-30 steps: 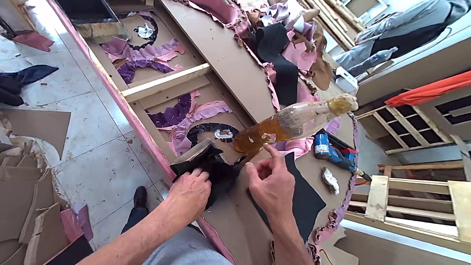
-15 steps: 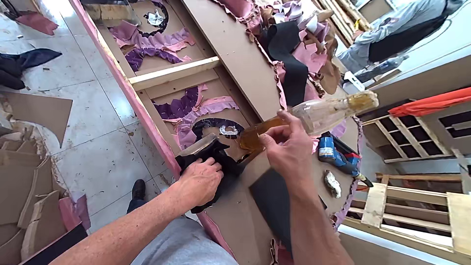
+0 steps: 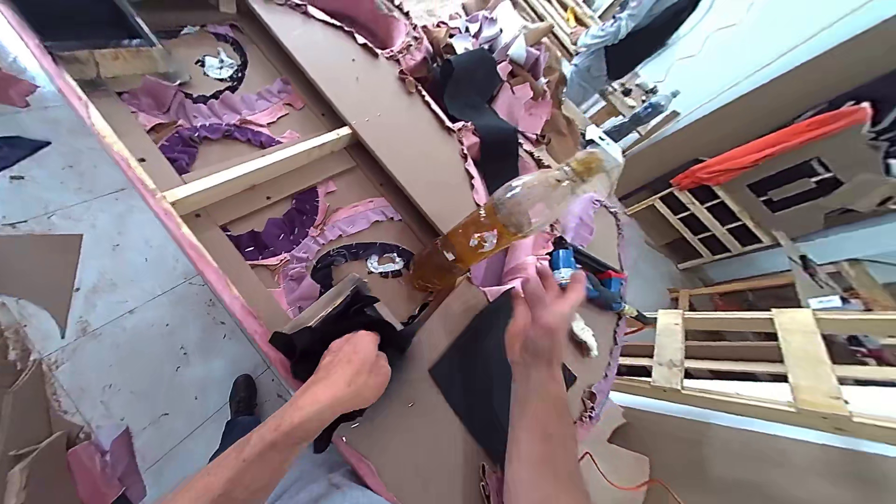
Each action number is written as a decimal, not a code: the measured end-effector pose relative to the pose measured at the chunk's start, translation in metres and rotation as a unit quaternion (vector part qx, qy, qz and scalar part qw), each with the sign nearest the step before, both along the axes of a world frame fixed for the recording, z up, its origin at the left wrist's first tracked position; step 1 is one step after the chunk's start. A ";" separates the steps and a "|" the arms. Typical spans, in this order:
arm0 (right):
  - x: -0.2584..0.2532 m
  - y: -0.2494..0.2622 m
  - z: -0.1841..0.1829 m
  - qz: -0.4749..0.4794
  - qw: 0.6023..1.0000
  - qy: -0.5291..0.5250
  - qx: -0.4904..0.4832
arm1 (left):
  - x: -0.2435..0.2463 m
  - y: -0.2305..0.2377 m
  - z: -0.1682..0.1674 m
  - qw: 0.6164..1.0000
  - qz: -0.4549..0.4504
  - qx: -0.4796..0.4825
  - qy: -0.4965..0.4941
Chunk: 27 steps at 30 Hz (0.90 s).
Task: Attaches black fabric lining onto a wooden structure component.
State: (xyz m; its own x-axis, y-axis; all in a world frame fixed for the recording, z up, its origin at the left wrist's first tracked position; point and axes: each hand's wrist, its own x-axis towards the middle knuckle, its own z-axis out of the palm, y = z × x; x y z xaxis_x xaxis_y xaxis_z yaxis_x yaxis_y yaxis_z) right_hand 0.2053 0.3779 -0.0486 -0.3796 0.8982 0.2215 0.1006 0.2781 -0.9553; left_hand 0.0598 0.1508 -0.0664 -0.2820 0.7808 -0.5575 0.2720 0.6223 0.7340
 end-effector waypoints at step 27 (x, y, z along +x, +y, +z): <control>-0.175 0.094 0.052 0.102 0.950 0.209 0.207 | -0.021 -0.093 0.082 0.859 0.176 0.461 0.138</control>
